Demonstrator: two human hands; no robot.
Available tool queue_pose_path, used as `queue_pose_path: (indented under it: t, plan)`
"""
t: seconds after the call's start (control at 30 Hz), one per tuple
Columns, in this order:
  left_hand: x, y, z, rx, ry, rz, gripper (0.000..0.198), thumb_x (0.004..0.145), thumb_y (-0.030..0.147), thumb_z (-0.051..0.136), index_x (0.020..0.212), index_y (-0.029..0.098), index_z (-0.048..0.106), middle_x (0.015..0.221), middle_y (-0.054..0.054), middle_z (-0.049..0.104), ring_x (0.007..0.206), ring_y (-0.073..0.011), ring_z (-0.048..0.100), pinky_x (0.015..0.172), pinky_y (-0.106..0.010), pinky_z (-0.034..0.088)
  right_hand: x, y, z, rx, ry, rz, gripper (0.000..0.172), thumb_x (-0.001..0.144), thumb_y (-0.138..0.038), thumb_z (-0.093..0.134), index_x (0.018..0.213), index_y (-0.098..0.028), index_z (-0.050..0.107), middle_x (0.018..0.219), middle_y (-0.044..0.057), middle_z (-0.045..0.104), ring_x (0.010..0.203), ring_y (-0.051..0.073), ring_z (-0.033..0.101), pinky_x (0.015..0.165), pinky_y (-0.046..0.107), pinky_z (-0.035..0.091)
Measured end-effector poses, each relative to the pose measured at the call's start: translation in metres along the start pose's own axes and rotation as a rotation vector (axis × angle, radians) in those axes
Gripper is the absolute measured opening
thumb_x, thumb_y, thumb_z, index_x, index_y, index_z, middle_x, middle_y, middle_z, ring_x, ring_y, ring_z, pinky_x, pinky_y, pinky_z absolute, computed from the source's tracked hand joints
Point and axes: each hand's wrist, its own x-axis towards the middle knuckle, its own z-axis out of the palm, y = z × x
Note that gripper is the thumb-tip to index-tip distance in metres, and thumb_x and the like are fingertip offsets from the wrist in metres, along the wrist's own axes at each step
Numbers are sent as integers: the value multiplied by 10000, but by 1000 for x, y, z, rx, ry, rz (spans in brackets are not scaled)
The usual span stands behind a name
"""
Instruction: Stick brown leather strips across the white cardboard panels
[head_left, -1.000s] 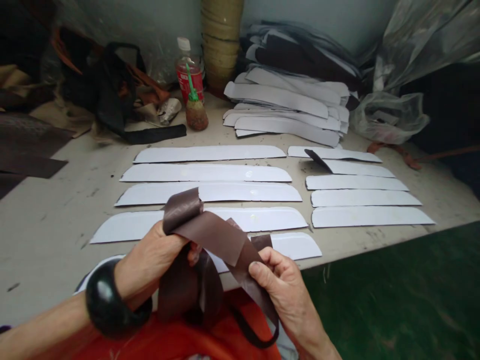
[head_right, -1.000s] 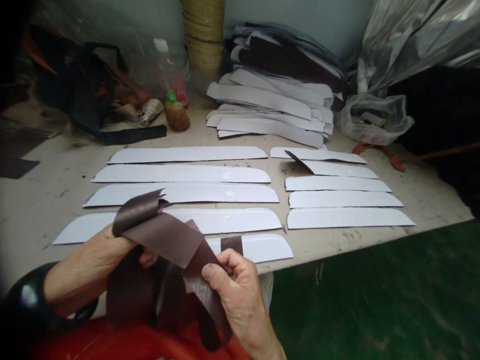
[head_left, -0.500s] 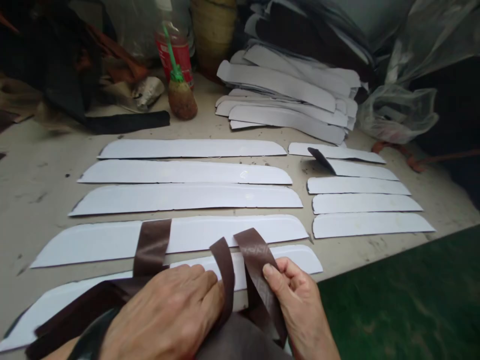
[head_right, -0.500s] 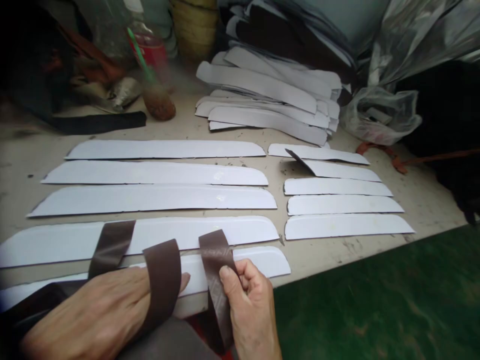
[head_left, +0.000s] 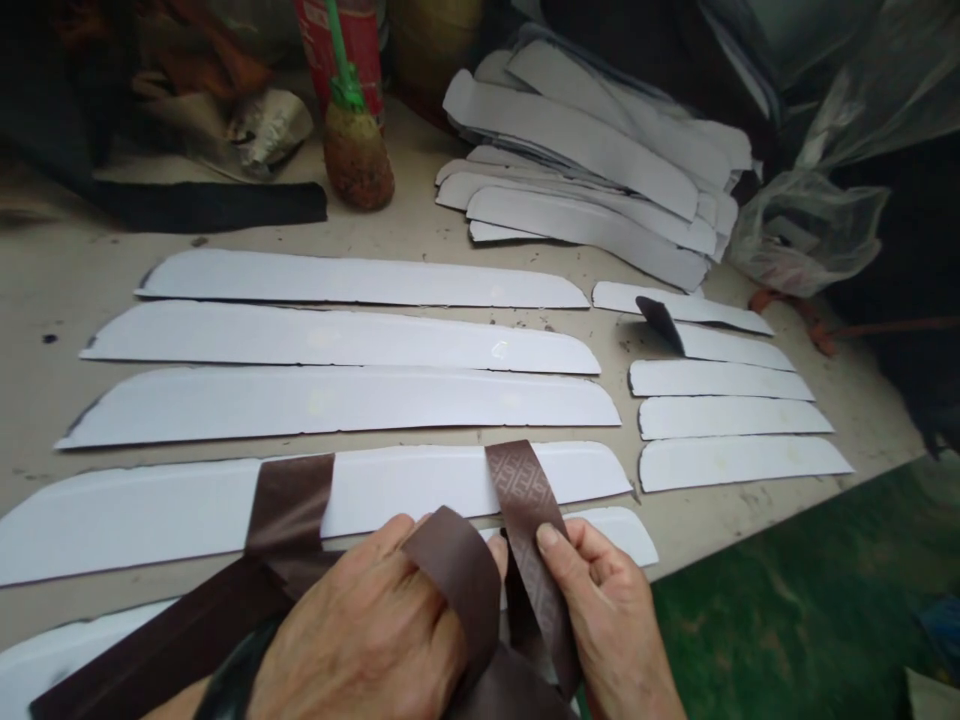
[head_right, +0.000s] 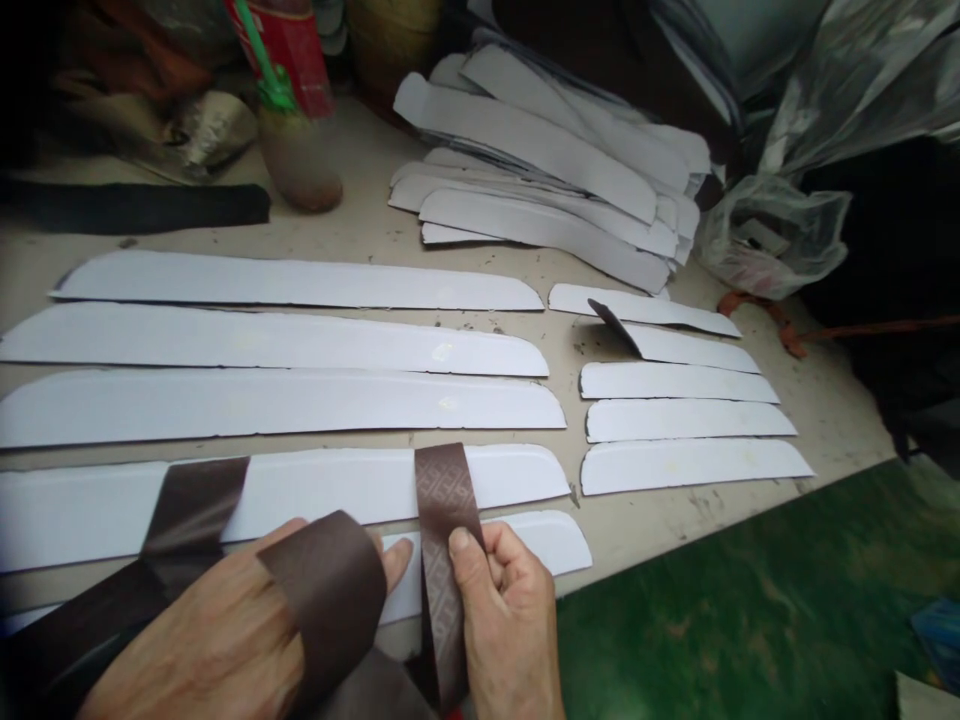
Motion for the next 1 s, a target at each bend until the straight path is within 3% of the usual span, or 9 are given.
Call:
queue_pose_path:
  t: [0.13,0.2,0.5,0.8,1.0]
  plan:
    - [6,-2,1,141,54,70,340,965,228,379,1236,173,577,1246,-47,622,1205,-204,482,1062,-335,286,1,8,-2,-12,-23,15,423,695,-566,726,702,-166,588,614,-2,607,546,109,529,520,201,449]
    - [10,-4,1,146,32,104,357,953,205,376,1250,134,562,1307,-74,578,1285,-203,408,1100,-324,237,2,10,-2,-17,-12,25,429,703,-576,710,701,-169,577,621,2,605,547,110,517,518,205,441]
    - [19,-7,7,252,14,81,309,920,170,410,1130,143,635,1157,-58,640,1130,-219,481,1048,-338,267,4,16,-8,-234,-31,-44,421,802,-575,565,637,-210,438,570,-57,392,536,92,352,466,195,331]
    - [19,-7,4,298,-40,90,386,950,157,304,1145,139,638,1137,-63,634,1124,-239,484,992,-370,296,3,5,-2,-275,-48,-10,404,780,-545,557,604,-217,399,534,-66,351,499,83,305,432,199,261]
    - [23,-6,3,204,-49,50,319,905,168,438,1152,138,639,1111,-92,650,1105,-245,491,977,-375,334,5,7,-4,-262,-67,15,411,795,-542,556,604,-217,395,537,-72,317,499,78,272,432,200,233]
